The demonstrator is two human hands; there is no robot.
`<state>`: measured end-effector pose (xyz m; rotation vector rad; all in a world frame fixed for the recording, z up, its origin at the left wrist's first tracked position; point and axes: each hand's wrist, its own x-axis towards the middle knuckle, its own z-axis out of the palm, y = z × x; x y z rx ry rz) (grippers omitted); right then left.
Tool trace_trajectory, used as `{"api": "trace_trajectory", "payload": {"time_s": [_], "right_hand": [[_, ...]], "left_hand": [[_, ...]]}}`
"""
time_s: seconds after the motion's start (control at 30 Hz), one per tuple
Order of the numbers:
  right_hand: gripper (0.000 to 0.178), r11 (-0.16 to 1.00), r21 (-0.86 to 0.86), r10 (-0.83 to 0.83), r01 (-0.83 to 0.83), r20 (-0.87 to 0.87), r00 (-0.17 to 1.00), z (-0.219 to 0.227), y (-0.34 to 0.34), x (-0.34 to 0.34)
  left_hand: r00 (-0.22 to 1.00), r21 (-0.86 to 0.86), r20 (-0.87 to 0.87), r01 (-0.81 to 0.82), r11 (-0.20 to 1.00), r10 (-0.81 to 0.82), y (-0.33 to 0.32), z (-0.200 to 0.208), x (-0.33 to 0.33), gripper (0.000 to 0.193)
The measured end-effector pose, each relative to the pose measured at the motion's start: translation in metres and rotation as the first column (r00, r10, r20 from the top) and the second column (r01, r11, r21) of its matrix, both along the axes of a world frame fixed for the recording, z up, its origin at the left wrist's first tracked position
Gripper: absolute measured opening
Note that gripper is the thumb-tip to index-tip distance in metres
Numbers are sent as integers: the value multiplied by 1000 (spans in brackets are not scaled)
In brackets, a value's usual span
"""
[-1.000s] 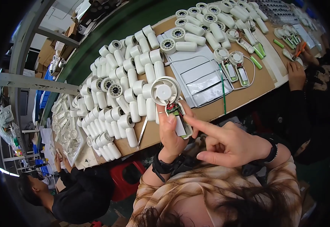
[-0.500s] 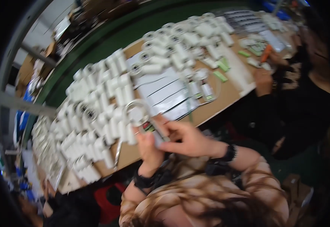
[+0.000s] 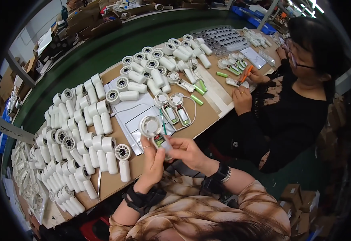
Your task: Assembling small electronic components into a circular plastic housing at a factory workbench.
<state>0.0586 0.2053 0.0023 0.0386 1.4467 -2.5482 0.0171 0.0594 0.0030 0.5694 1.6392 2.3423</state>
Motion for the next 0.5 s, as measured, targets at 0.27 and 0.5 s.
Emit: {"api": "trace_trajectory", "payload": {"time_s": [0.27, 0.5], "right_hand": [[20, 831, 141, -546, 538, 19, 838, -17, 113, -8], [23, 678, 166, -735, 716, 118, 668, -36, 160, -23]], "left_hand": [[445, -546, -123, 716, 435, -887, -135, 107, -32, 60], [238, -526, -239, 783, 332, -941, -213, 152, 48, 29]]}}
